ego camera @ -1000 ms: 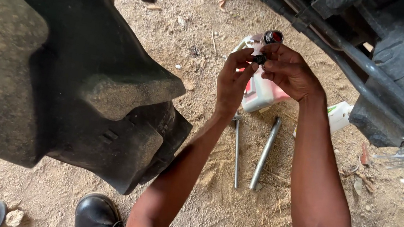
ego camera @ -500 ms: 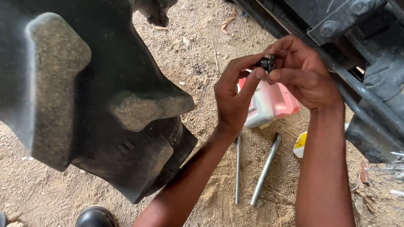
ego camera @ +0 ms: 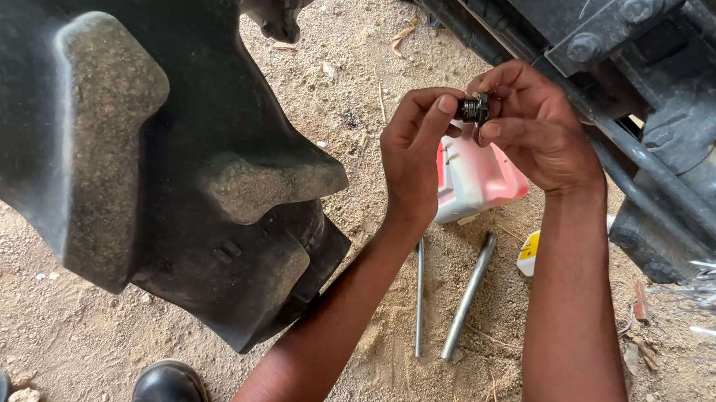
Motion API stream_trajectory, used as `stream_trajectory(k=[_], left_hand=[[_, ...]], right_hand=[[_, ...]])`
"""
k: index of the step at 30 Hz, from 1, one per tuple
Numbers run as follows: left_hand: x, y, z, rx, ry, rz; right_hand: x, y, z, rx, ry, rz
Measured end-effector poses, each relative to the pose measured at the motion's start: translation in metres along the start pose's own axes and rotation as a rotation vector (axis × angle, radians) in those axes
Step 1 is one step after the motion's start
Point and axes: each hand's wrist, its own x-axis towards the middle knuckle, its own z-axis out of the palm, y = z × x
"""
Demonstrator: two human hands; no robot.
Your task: Performing engine maintenance and repairs on a tractor, including draining/handling fluids and adjusting internal mechanical components.
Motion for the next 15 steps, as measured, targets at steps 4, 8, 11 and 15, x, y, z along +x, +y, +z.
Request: stream_trajectory(k=[4,8,11,15], left_hand=[[-0.003,0.005,0.001,-0.015,0.009,-0.021],[-0.003,0.006,-0.001,-0.013,-0.011,-0.017],[-0.003,-0.001,-0.007,0.025,-0.028,0.0],[-0.004,-0.025,-0.024,0.171,-0.022,0.019]], right_hand=[[-0.002,0.005,-0.005,0.024,0.009,0.0],[-0.003,0.008,-0.008,0.063,0.018,0.013],[-0.003,0.011,-0.013,0.029,0.053,0.048],[0.0,0.032,-0.036,-0.154,0.087,0.149]])
